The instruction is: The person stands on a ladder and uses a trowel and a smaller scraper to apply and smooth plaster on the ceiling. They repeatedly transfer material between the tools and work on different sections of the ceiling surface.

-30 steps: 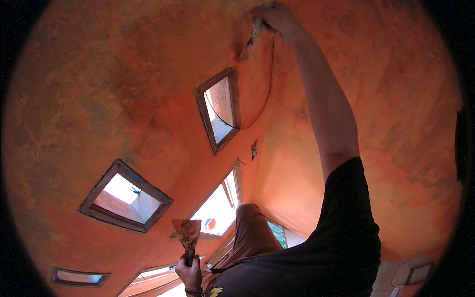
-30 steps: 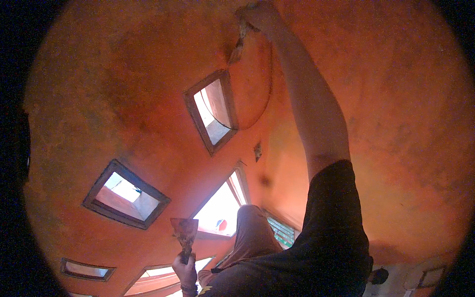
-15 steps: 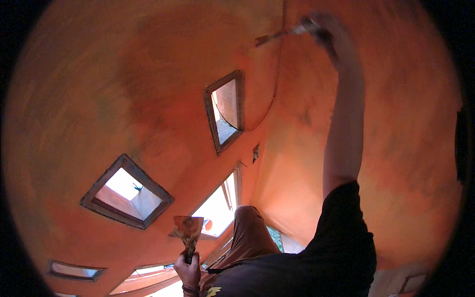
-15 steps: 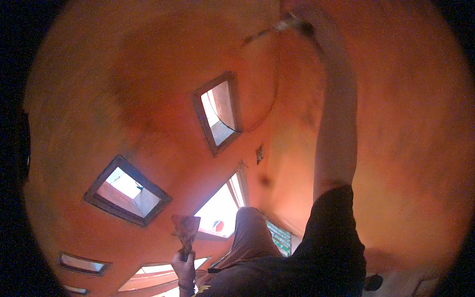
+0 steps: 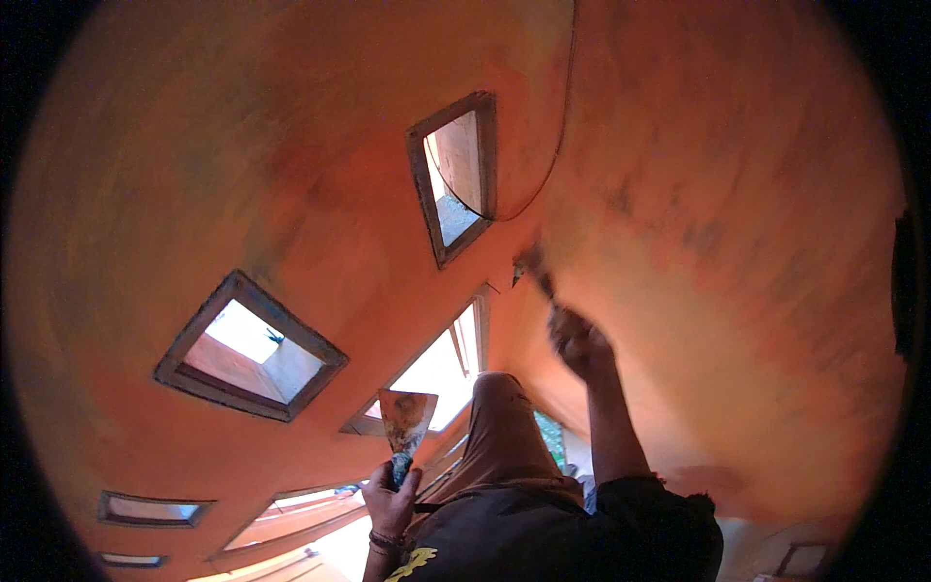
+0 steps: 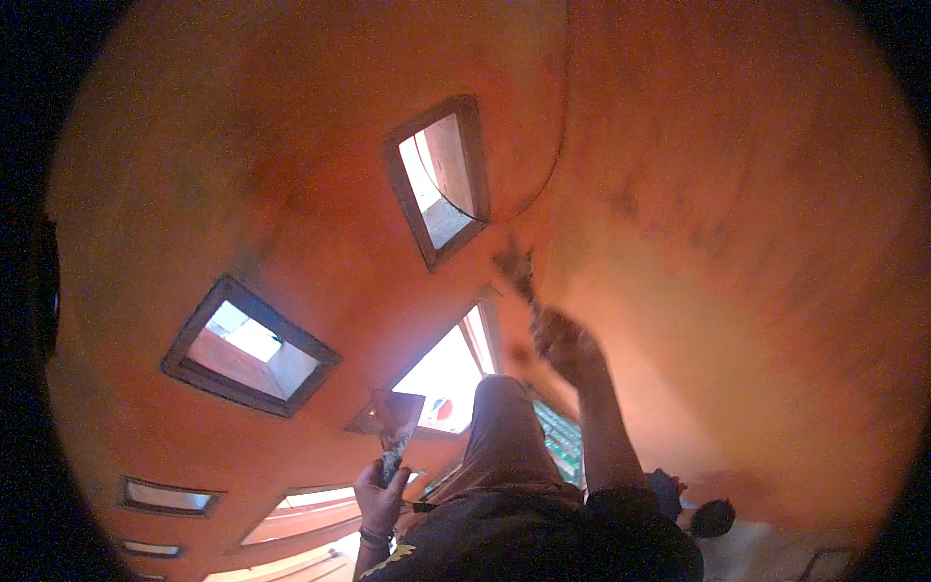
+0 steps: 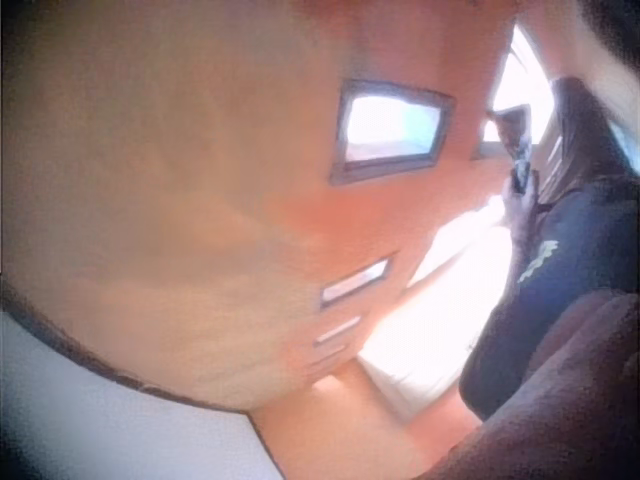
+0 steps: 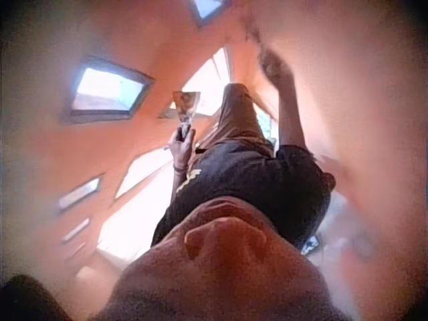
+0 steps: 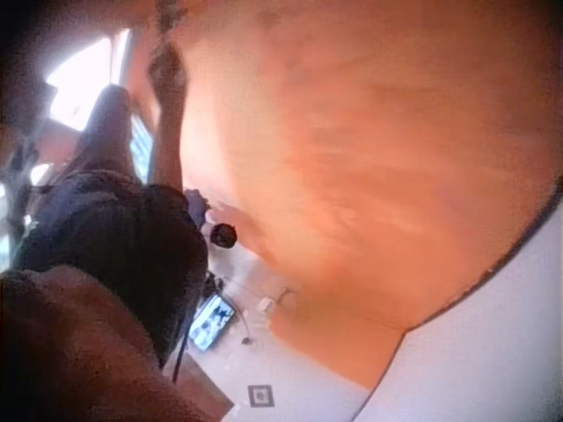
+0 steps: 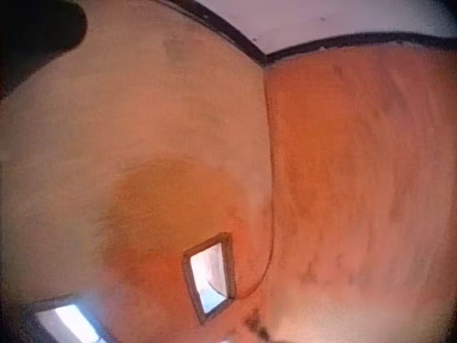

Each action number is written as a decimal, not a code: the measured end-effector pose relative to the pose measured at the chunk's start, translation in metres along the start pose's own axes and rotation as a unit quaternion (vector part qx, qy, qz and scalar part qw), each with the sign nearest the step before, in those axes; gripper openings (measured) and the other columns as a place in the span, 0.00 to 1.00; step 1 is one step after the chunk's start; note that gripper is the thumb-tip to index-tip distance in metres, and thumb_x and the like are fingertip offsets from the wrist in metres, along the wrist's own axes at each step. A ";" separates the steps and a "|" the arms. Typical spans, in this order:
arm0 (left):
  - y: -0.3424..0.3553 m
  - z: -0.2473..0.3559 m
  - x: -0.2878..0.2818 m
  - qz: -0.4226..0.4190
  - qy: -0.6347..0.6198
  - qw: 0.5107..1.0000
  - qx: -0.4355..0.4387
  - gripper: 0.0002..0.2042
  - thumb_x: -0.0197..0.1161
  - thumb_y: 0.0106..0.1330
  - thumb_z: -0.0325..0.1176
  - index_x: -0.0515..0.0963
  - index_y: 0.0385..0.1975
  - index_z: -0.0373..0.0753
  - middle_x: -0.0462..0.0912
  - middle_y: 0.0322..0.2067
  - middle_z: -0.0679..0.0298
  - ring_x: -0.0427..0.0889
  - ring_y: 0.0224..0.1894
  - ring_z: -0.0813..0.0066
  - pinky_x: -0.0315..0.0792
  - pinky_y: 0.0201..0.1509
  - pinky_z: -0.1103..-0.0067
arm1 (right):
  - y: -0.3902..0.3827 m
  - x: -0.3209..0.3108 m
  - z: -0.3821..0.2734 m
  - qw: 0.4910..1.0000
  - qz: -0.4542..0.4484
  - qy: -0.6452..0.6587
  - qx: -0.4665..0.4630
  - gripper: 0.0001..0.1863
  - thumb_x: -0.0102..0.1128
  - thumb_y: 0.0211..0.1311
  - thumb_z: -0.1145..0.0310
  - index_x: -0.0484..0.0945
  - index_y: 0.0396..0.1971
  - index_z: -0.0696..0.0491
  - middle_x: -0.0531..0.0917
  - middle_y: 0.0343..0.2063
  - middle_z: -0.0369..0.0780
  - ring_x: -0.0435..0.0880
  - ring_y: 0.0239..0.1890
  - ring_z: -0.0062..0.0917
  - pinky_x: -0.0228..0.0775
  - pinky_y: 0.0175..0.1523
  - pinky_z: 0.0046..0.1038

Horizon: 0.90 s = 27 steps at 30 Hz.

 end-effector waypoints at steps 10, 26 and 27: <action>-0.006 -0.004 -0.019 0.055 0.035 0.994 -0.084 0.12 0.65 0.59 0.29 0.67 0.20 0.37 0.69 0.13 0.71 0.67 0.14 0.86 0.60 0.18 0.83 | -0.028 -0.194 0.148 0.942 0.153 -0.273 0.118 0.18 0.62 0.54 0.79 0.73 0.46 0.57 0.77 0.32 0.36 0.77 0.33 0.21 0.70 0.34 0.20; 0.007 0.020 0.018 -0.004 0.168 0.986 -0.024 0.10 0.66 0.58 0.26 0.70 0.22 0.37 0.70 0.15 0.72 0.67 0.18 0.86 0.61 0.21 0.84 | -0.025 -0.169 0.134 0.952 0.105 -0.261 0.118 0.17 0.48 0.71 0.61 0.74 0.43 0.63 0.73 0.20 0.34 0.71 0.20 0.16 0.64 0.25 0.17; 0.006 0.020 0.019 -0.002 0.167 0.985 -0.035 0.10 0.67 0.58 0.27 0.71 0.23 0.35 0.71 0.15 0.72 0.66 0.20 0.87 0.61 0.22 0.84 | -0.025 -0.168 0.132 0.952 0.104 -0.259 0.126 0.18 0.48 0.71 0.61 0.74 0.43 0.63 0.72 0.19 0.34 0.71 0.19 0.16 0.64 0.25 0.17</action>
Point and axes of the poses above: each hand's wrist, its own y-axis towards the middle knuckle, its own x-axis out of the palm, z = x × y, the point moved 4 cm from there along y, towards the middle knuckle
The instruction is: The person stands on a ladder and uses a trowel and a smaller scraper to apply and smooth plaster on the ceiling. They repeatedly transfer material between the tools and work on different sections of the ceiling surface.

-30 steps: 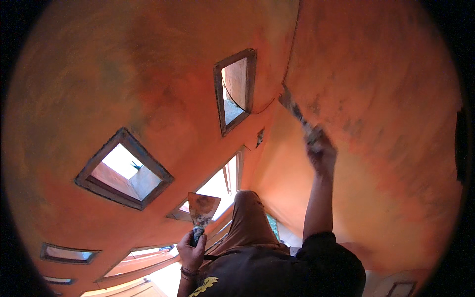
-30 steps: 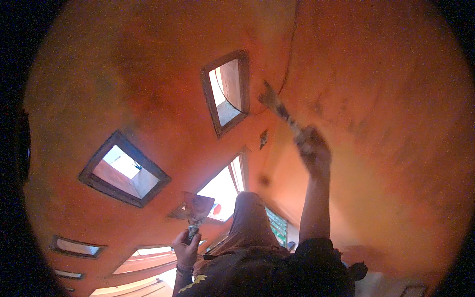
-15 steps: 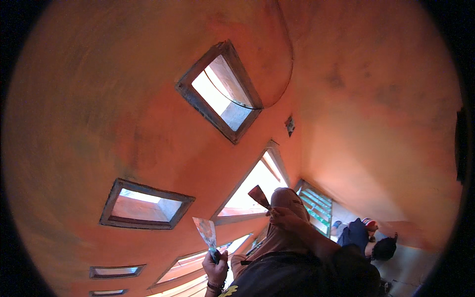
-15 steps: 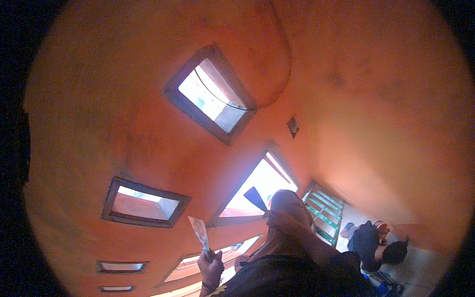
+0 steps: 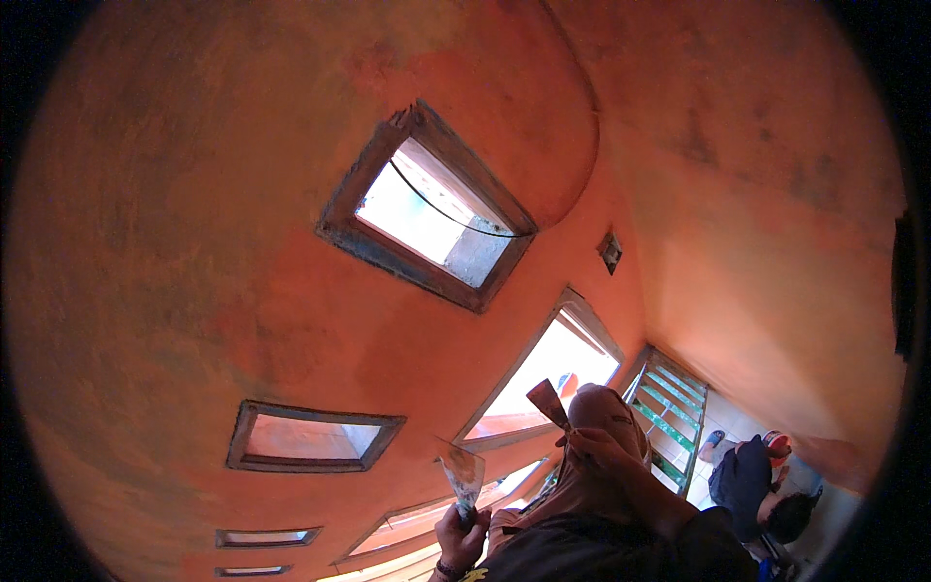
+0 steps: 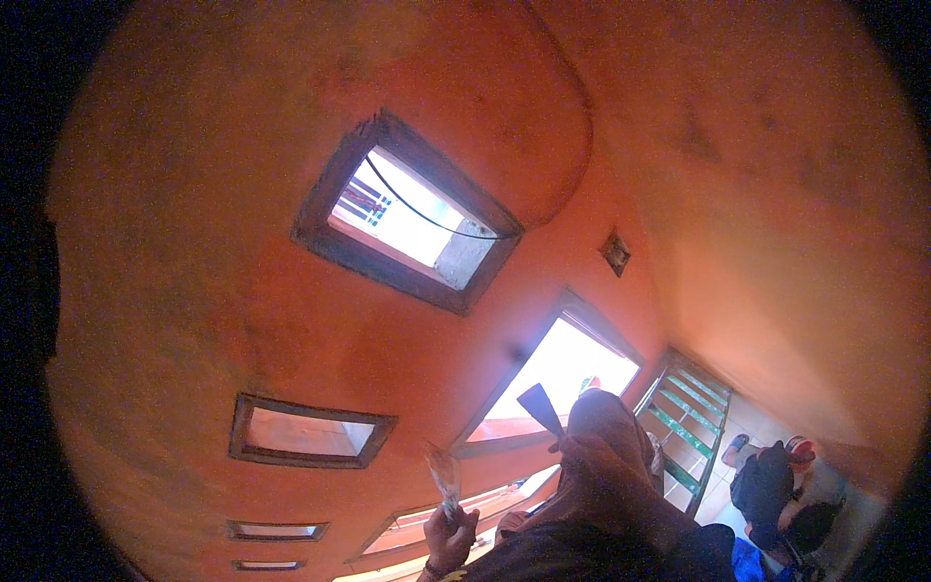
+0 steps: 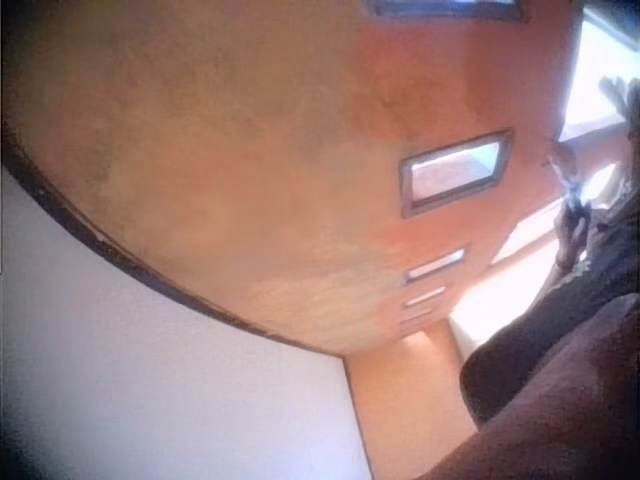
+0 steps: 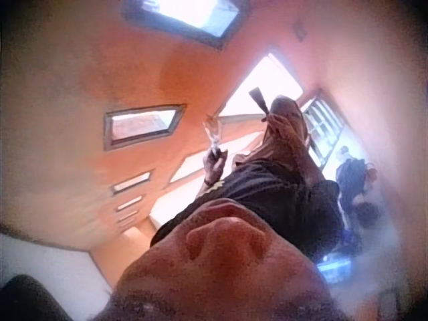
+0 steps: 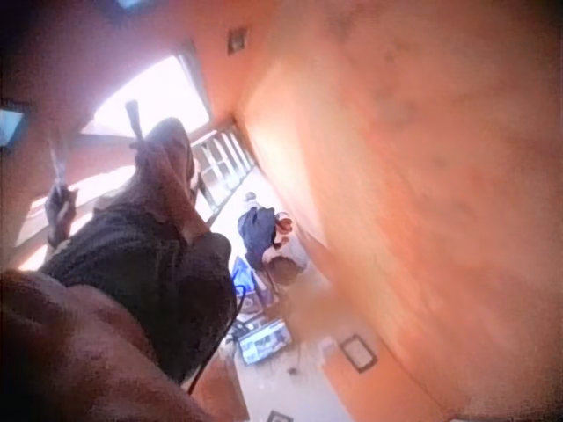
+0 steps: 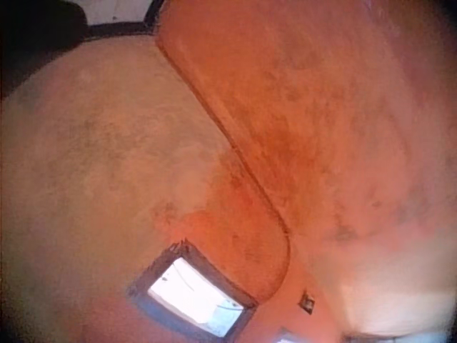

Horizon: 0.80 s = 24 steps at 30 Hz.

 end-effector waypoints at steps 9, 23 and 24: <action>0.002 0.003 0.000 0.003 -0.040 0.999 -0.031 0.09 0.68 0.58 0.28 0.72 0.25 0.34 0.72 0.17 0.73 0.66 0.21 0.88 0.62 0.24 0.85 | -0.007 0.009 -0.044 0.981 0.071 -0.105 -0.148 0.18 0.47 0.71 0.61 0.72 0.49 0.59 0.73 0.23 0.35 0.69 0.21 0.15 0.63 0.27 0.16; 0.019 0.018 -0.016 0.011 0.009 0.998 0.058 0.12 0.71 0.56 0.32 0.74 0.26 0.34 0.71 0.16 0.67 0.66 0.23 0.85 0.66 0.25 0.81 | 0.037 0.137 -0.244 0.916 -0.209 0.016 -0.341 0.25 0.47 0.70 0.62 0.62 0.60 0.62 0.77 0.30 0.42 0.69 0.19 0.17 0.60 0.18 0.19; 0.022 0.031 -0.020 0.012 0.003 0.996 0.091 0.12 0.71 0.55 0.32 0.74 0.26 0.35 0.71 0.16 0.67 0.65 0.22 0.85 0.66 0.25 0.81 | 0.037 0.139 -0.240 0.916 -0.246 0.018 -0.316 0.24 0.48 0.70 0.61 0.63 0.59 0.61 0.77 0.30 0.42 0.70 0.20 0.18 0.61 0.20 0.19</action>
Point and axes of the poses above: each hand's wrist, its own y-axis towards the middle knuckle, its own x-axis out of the palm, z = x × y, the point moved 4 cm from there along y, towards the middle knuckle
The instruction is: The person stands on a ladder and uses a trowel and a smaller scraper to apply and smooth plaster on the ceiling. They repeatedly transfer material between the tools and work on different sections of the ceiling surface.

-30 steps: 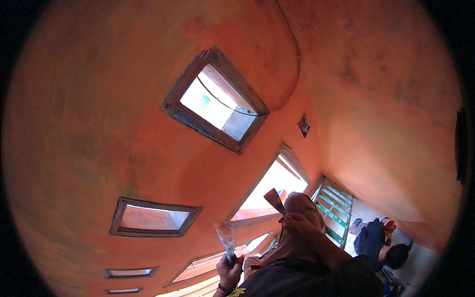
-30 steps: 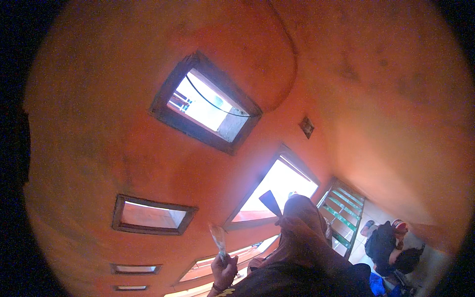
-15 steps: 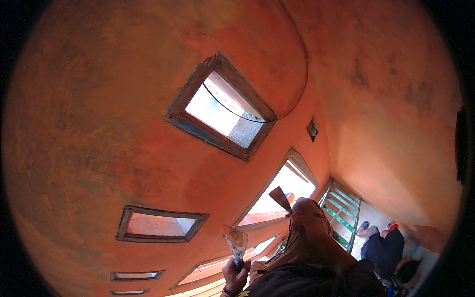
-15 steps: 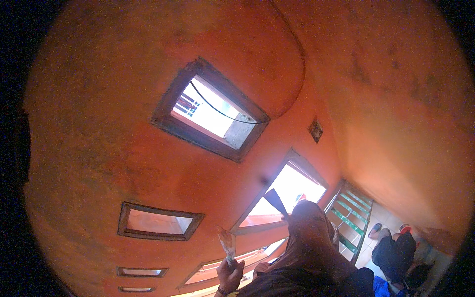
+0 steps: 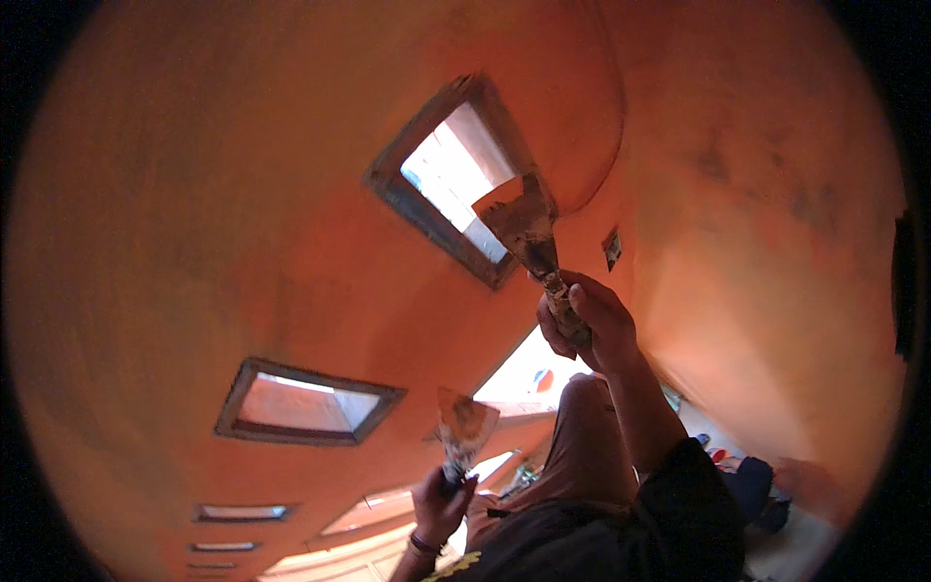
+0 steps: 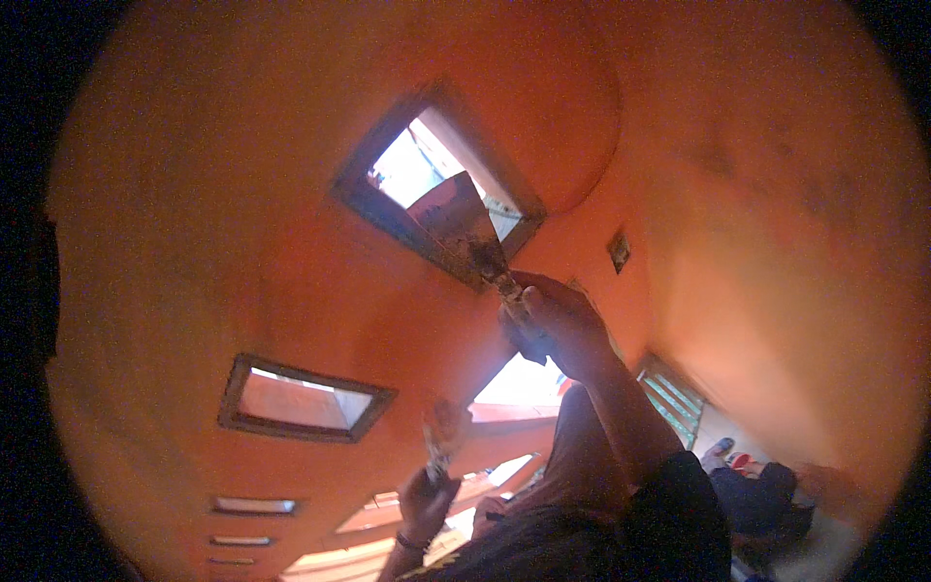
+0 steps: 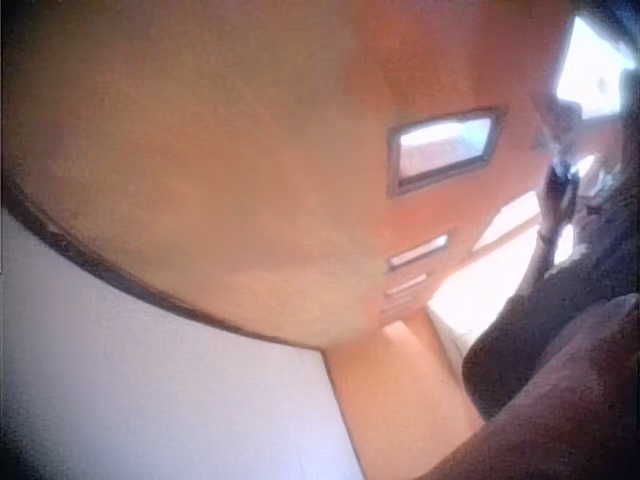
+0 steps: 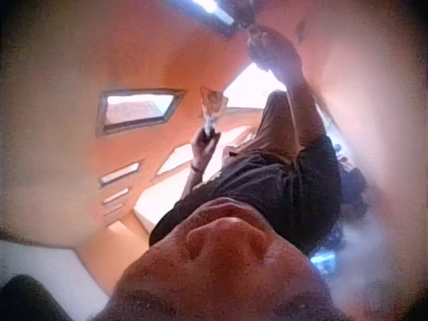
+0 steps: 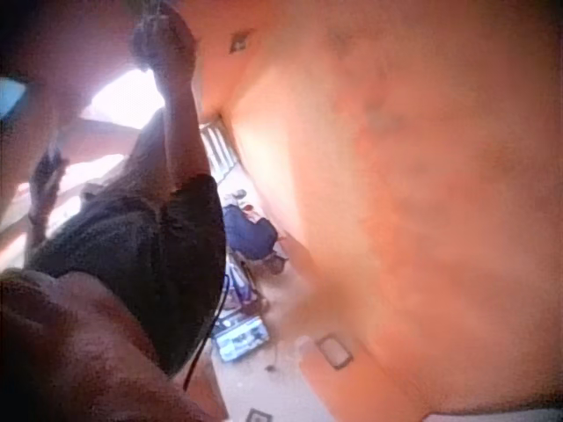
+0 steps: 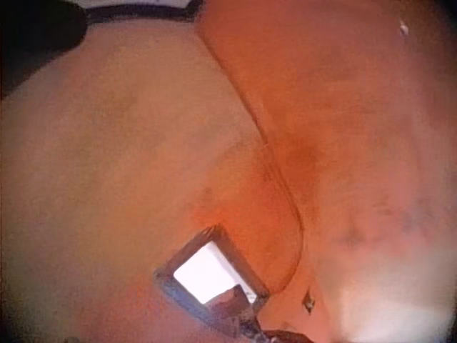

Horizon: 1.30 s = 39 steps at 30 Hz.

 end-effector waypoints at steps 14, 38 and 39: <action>-0.018 0.052 -0.065 -0.061 0.066 0.992 0.091 0.10 0.71 0.51 0.30 0.77 0.27 0.34 0.76 0.18 0.57 0.77 0.18 0.66 0.70 0.24 0.76 | -0.021 0.049 0.005 0.825 -0.198 -0.522 0.085 0.15 0.68 0.45 0.77 0.84 0.37 0.55 0.80 0.31 0.39 0.80 0.33 0.25 0.72 0.36 0.25; -0.034 0.029 -0.089 -0.061 0.106 0.985 0.126 0.12 0.72 0.46 0.30 0.79 0.31 0.36 0.77 0.20 0.56 0.78 0.20 0.63 0.72 0.24 0.75 | -0.020 0.065 -0.032 0.647 -0.241 -0.712 0.130 0.10 0.69 0.46 0.74 0.84 0.32 0.54 0.76 0.23 0.37 0.76 0.24 0.23 0.66 0.28 0.25; -0.030 0.027 -0.091 -0.057 0.118 0.984 0.123 0.12 0.72 0.47 0.30 0.79 0.31 0.36 0.77 0.20 0.55 0.78 0.20 0.61 0.71 0.24 0.75 | -0.024 0.054 -0.036 0.672 -0.182 -0.704 0.145 0.09 0.68 0.48 0.74 0.84 0.33 0.55 0.77 0.24 0.37 0.76 0.26 0.23 0.66 0.30 0.24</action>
Point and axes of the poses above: each hand's wrist, its own y-axis towards the middle knuckle, its own x-axis out of the palm, z = x × y, the point moved 4 cm from there along y, towards the middle knuckle
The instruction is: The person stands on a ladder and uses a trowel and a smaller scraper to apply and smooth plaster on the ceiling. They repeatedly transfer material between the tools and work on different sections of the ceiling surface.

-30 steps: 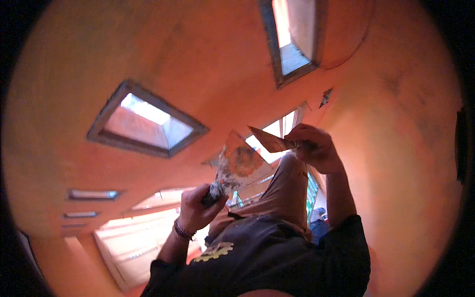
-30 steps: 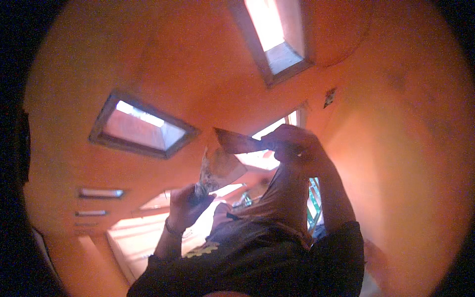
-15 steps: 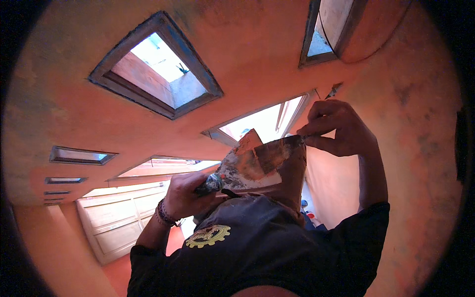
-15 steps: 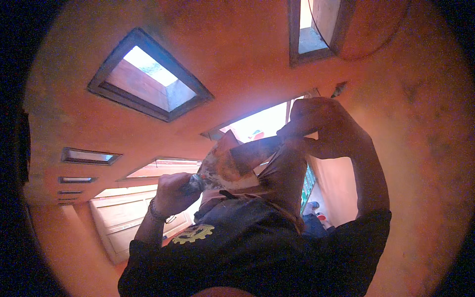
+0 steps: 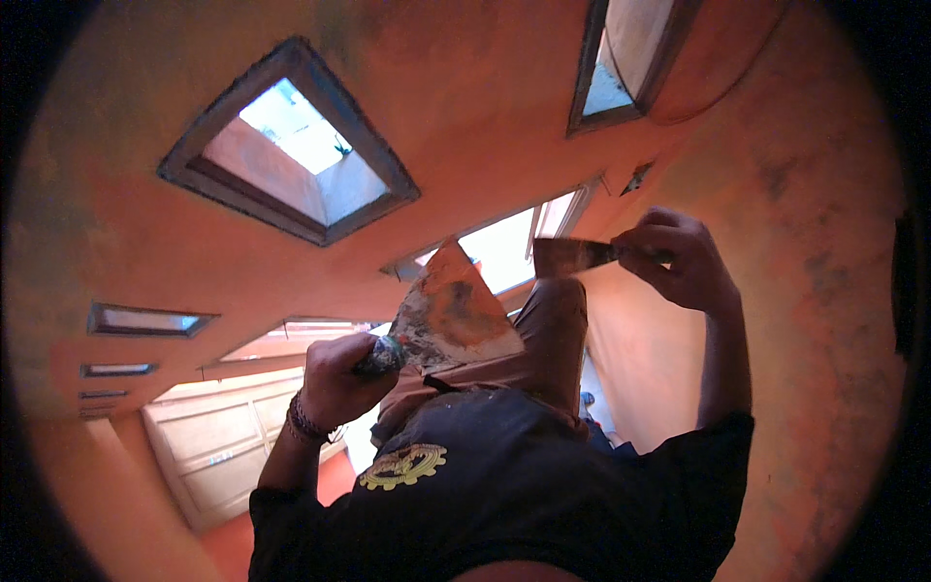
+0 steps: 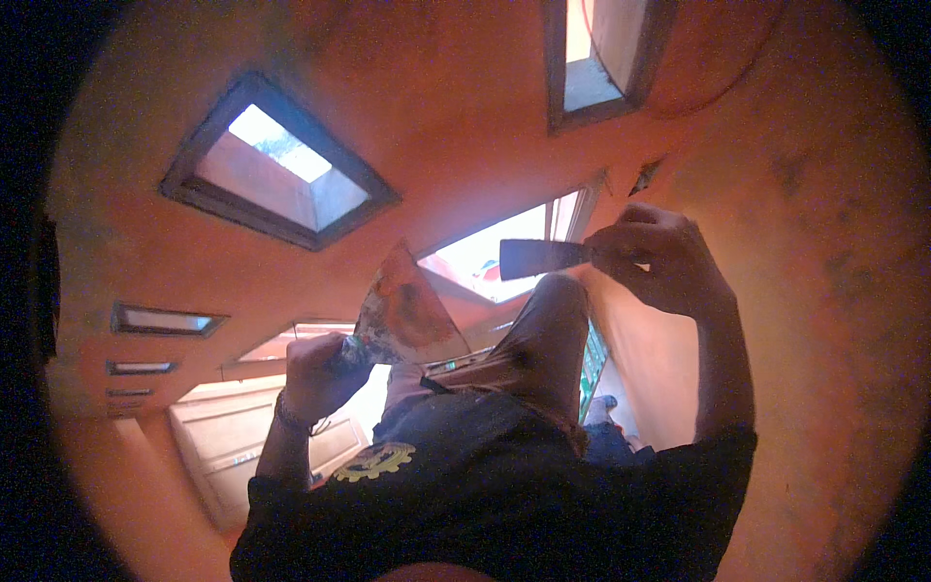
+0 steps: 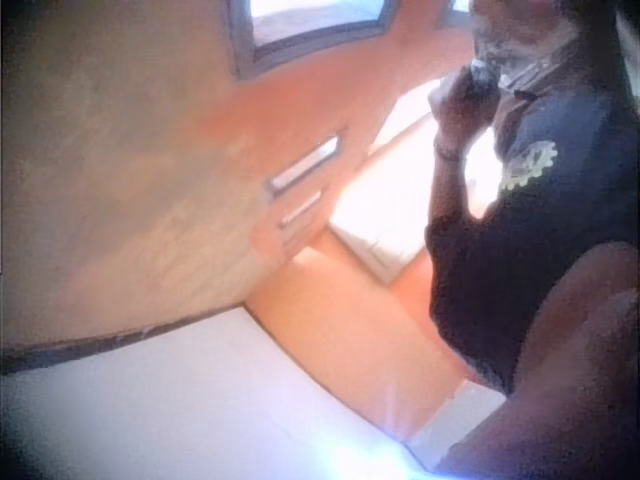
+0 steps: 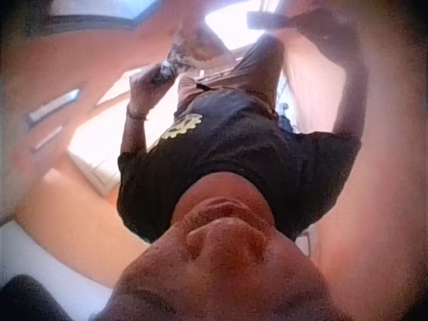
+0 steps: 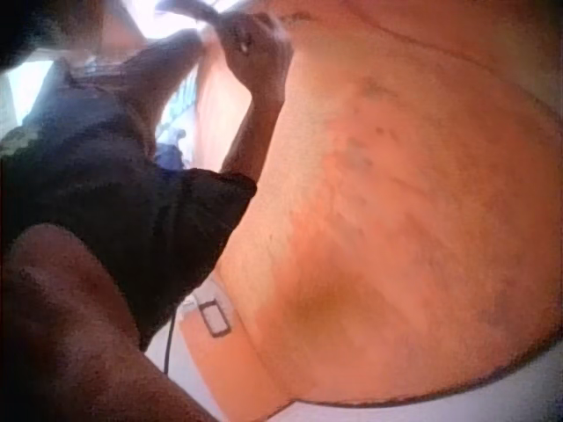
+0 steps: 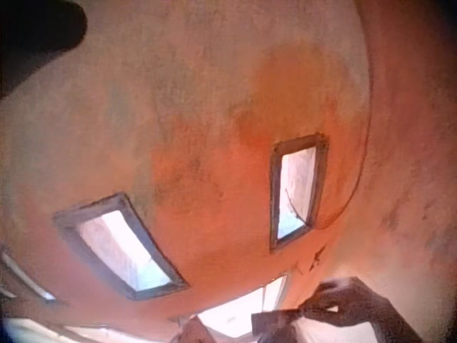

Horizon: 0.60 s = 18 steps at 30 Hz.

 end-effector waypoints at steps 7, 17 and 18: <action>-0.018 -0.049 0.030 0.066 -0.169 0.972 -0.149 0.07 0.69 0.53 0.27 0.78 0.26 0.32 0.73 0.16 0.68 0.66 0.21 0.88 0.65 0.24 0.83 | -0.021 0.021 0.086 0.924 0.334 0.137 0.127 0.16 0.55 0.66 0.72 0.74 0.52 0.57 0.76 0.33 0.34 0.72 0.34 0.15 0.66 0.41 0.17; -0.007 -0.044 0.054 -0.009 -0.121 0.981 -0.149 0.08 0.70 0.52 0.27 0.78 0.23 0.32 0.79 0.20 0.70 0.72 0.22 0.85 0.68 0.27 0.83 | 0.095 -0.062 0.066 0.777 0.613 -0.110 -0.093 0.16 0.50 0.66 0.76 0.73 0.53 0.57 0.76 0.35 0.41 0.75 0.37 0.26 0.68 0.43 0.27; -0.008 -0.039 0.056 0.014 -0.198 0.966 -0.167 0.08 0.70 0.52 0.27 0.77 0.22 0.32 0.79 0.20 0.69 0.72 0.22 0.85 0.68 0.27 0.83 | 0.105 -0.064 0.072 0.762 0.627 -0.124 -0.107 0.16 0.50 0.66 0.76 0.73 0.53 0.57 0.76 0.35 0.42 0.75 0.37 0.28 0.68 0.43 0.27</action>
Point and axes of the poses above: each hand's wrist, its own y-axis towards the middle knuckle, its own x-axis out of the palm, z = x × y, the point moved 4 cm from there along y, towards the middle knuckle
